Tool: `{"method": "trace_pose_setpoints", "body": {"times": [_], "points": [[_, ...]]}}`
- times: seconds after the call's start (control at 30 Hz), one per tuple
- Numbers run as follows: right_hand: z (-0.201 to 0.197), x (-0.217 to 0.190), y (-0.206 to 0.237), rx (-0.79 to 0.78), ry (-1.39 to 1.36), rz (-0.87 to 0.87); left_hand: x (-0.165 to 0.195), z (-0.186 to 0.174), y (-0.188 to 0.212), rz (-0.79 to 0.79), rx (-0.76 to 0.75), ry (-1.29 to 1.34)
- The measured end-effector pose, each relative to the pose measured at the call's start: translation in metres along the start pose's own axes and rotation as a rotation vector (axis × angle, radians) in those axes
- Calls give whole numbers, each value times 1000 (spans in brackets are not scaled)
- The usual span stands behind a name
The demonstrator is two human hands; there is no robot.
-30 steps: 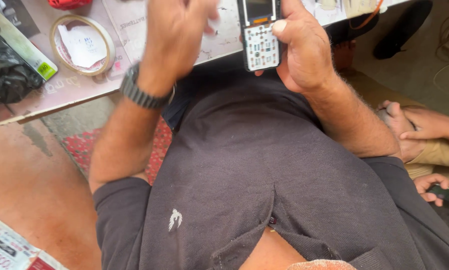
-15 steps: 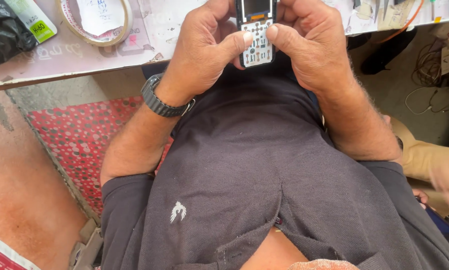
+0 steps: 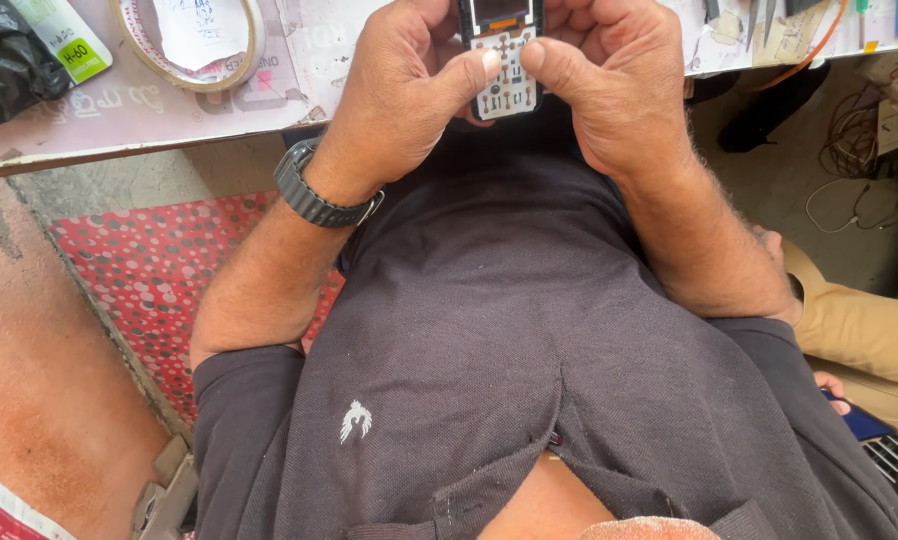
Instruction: The person disassembles a feature phone by removing the back cover and battery, then reassembles it by inserting the battery and snapping the back cover back on. The person presses buttons to test the display and keypad functionality.
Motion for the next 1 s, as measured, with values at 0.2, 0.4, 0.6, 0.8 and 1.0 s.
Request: {"method": "trace_pose_setpoints", "body": {"times": [0.2, 0.4, 0.6, 0.8, 1.0], "points": [[-3, -14, 4, 4, 361, -153, 10, 2, -3, 74, -57, 73], [-3, -32, -1, -17, 774, -430, 19, 4, -3, 62, -13, -125], [0, -40, 1, -15, 768, -359, 14, 6, -3, 51, -32, -118], [-4, -25, 8, 13, 261, -69, 10, 3, 0, 79, -56, 5], [-6, -16, 13, -36, 231, -92, 1, 3, 2, 68, -80, 48]]}}
Point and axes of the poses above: each hand's wrist, its own y-axis away from the middle knuckle, its own z-axis out of the palm, x = y × z, the point moved 3 cm from there along -y, towards the middle knuckle, and after that the axes turned 1 degree about z, right-handed, at the moved point
